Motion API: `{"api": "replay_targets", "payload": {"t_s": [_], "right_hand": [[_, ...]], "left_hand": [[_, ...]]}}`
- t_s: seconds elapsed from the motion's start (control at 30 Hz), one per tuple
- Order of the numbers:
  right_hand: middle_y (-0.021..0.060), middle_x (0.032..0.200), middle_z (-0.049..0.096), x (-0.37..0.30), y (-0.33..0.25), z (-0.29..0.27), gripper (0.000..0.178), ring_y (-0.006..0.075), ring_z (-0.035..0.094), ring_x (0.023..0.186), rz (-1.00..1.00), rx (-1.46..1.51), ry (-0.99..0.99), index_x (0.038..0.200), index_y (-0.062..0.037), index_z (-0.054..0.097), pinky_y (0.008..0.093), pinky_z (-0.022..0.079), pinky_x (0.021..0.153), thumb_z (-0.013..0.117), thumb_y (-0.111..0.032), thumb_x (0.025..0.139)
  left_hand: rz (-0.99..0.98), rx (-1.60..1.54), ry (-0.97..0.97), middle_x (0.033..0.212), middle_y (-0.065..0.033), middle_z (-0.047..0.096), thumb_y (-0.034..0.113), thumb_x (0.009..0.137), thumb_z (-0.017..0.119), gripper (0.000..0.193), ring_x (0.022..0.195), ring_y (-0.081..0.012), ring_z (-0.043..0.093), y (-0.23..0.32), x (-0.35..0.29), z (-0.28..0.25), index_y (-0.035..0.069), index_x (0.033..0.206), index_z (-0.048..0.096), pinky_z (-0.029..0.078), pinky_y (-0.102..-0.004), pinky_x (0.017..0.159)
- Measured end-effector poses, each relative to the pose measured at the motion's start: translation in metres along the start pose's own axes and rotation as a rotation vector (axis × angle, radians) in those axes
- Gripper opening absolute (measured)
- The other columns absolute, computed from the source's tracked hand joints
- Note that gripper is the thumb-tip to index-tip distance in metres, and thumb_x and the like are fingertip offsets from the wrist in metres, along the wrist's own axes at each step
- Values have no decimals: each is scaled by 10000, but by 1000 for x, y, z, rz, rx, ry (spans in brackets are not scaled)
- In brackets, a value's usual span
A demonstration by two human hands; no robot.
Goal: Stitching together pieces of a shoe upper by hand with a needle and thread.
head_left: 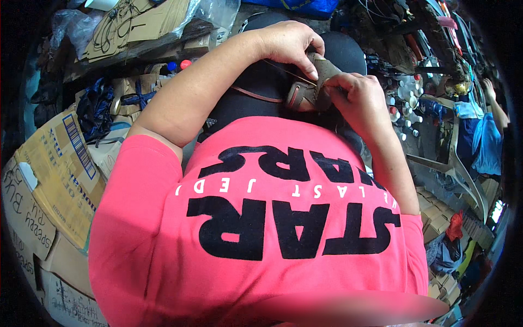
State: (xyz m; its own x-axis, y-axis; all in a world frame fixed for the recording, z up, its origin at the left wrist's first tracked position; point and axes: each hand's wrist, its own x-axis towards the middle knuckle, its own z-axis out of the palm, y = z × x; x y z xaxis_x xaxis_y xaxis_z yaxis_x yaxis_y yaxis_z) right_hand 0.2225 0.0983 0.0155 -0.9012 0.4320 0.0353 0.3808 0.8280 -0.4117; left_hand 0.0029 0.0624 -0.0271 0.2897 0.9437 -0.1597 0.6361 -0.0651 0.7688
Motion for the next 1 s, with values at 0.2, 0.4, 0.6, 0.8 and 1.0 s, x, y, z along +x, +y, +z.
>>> {"api": "replay_targets", "payload": {"t_s": [0.2, 0.4, 0.6, 0.8, 1.0], "right_hand": [[108, 769, 651, 2, 7, 5, 119, 250, 650, 701, 167, 275, -84, 868, -63, 705, 325, 503, 641, 734, -121, 769], [41, 827, 604, -8, 30, 5, 202, 136, 592, 739, 174, 512, -107, 982, -91, 737, 275, 493, 683, 708, -13, 798], [21, 801, 595, -5, 46, 10, 208, 115, 577, 769, 121, 617, -139, 978, -94, 745, 254, 487, 712, 705, -1, 796], [35, 755, 619, -7, 42, 26, 197, 138, 605, 726, 95, 551, 3, 922, -104, 755, 271, 489, 655, 740, -19, 745], [39, 722, 610, -8, 42, 29, 176, 164, 611, 690, 6, 349, 74, 888, -113, 748, 293, 468, 604, 753, -48, 725]], "left_hand": [[14, 23, 23, 902, -126, 664, 321, 616, 841, 476, 840, -266, 637, -7, 1, 3, 46, 972, 685, 493, -349, 744], [53, 24, 59, 902, -120, 662, 324, 628, 840, 474, 826, -254, 635, -5, -2, 4, 43, 975, 682, 493, -339, 728], [36, -3, 55, 878, -114, 652, 324, 626, 843, 479, 805, -247, 628, -4, -2, 5, 39, 975, 681, 493, -339, 721], [62, 41, 91, 887, -121, 650, 306, 622, 837, 473, 811, -257, 628, -3, -4, 6, 38, 979, 681, 495, -340, 727], [36, 43, 91, 907, -129, 654, 305, 622, 835, 477, 836, -269, 631, -6, -7, 7, 42, 989, 682, 494, -350, 747]]}}
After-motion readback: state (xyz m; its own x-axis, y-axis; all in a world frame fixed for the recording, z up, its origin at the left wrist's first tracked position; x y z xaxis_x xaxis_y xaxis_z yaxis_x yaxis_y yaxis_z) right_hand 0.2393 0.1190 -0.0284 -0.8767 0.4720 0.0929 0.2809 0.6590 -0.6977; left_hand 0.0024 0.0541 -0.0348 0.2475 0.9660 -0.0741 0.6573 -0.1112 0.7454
